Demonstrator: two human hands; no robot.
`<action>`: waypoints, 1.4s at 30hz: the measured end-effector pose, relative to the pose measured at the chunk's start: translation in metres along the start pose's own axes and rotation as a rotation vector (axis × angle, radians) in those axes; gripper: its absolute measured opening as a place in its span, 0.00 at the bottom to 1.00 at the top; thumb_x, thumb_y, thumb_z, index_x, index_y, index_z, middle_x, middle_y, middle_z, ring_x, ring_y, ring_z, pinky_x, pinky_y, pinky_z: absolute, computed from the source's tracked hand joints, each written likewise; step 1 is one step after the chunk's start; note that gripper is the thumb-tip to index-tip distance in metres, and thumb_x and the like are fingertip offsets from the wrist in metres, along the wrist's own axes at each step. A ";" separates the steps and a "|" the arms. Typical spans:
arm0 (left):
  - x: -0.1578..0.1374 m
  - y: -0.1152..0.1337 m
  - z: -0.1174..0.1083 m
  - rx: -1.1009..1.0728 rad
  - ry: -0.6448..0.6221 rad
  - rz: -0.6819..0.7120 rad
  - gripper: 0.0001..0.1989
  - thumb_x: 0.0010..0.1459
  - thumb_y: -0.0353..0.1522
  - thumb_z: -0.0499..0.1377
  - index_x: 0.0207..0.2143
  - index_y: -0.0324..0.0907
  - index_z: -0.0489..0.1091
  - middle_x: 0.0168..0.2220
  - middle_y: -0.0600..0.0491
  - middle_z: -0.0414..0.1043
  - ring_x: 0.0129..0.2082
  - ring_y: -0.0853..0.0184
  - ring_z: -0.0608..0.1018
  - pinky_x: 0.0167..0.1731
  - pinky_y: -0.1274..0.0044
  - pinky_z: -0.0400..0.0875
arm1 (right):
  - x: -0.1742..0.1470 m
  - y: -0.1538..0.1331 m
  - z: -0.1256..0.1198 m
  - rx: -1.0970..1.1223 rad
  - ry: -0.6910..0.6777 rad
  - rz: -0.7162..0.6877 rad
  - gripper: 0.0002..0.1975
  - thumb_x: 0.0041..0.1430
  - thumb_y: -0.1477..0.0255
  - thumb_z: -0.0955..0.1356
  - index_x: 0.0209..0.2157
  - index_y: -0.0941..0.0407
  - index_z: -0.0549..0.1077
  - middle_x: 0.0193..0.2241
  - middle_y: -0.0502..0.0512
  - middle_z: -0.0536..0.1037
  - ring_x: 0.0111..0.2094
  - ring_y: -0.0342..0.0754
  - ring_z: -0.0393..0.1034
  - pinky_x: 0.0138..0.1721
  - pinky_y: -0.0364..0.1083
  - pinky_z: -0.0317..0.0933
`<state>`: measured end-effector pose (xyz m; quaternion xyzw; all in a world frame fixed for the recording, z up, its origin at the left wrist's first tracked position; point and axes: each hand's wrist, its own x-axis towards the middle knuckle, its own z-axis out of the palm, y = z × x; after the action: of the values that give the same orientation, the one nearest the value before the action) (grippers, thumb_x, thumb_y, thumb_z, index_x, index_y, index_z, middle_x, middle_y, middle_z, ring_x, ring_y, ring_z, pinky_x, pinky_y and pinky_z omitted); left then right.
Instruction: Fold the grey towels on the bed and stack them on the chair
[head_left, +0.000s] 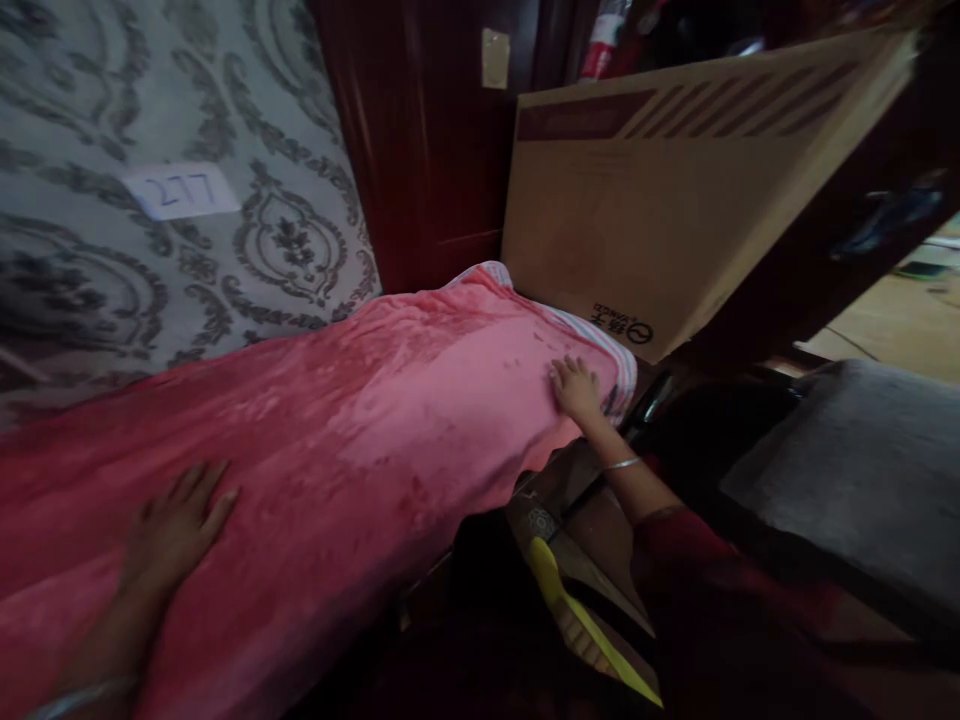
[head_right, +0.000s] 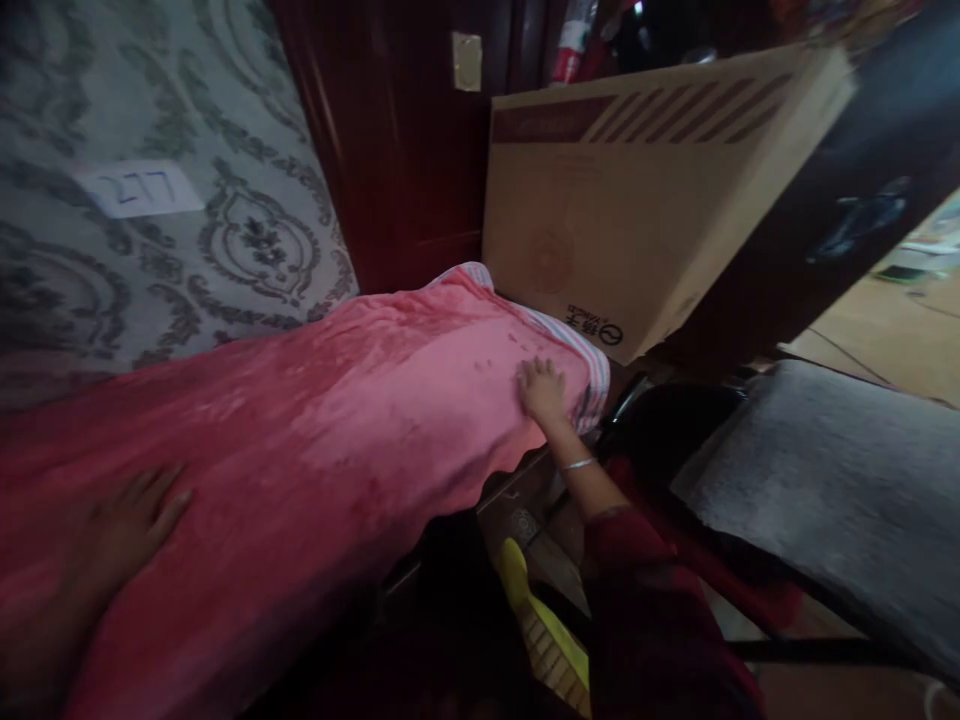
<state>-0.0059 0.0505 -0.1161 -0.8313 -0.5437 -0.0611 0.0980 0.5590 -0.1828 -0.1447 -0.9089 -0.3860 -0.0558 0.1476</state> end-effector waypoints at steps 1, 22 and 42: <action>-0.001 0.001 -0.001 -0.005 -0.004 -0.004 0.35 0.64 0.46 0.34 0.69 0.49 0.57 0.68 0.48 0.62 0.69 0.56 0.62 0.61 0.55 0.60 | -0.012 -0.022 0.004 0.018 -0.011 -0.120 0.26 0.73 0.66 0.54 0.67 0.56 0.63 0.69 0.64 0.58 0.70 0.62 0.47 0.64 0.66 0.49; -0.017 0.004 -0.005 -0.044 -0.077 -0.025 0.31 0.68 0.44 0.43 0.70 0.42 0.57 0.71 0.42 0.53 0.71 0.51 0.57 0.66 0.53 0.53 | -0.151 -0.209 0.012 0.144 -0.219 -0.789 0.28 0.73 0.60 0.57 0.70 0.51 0.58 0.71 0.60 0.52 0.71 0.59 0.43 0.67 0.65 0.44; -0.014 -0.001 0.005 -0.078 -0.061 -0.013 0.31 0.68 0.45 0.46 0.69 0.44 0.58 0.71 0.43 0.53 0.70 0.50 0.57 0.65 0.52 0.53 | -0.090 -0.080 0.025 -0.075 -0.040 -0.195 0.28 0.71 0.60 0.55 0.66 0.54 0.65 0.68 0.63 0.61 0.68 0.64 0.51 0.61 0.70 0.52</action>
<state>-0.0126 0.0396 -0.1238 -0.8323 -0.5492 -0.0576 0.0486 0.4388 -0.1840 -0.1693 -0.8729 -0.4731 -0.0662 0.0994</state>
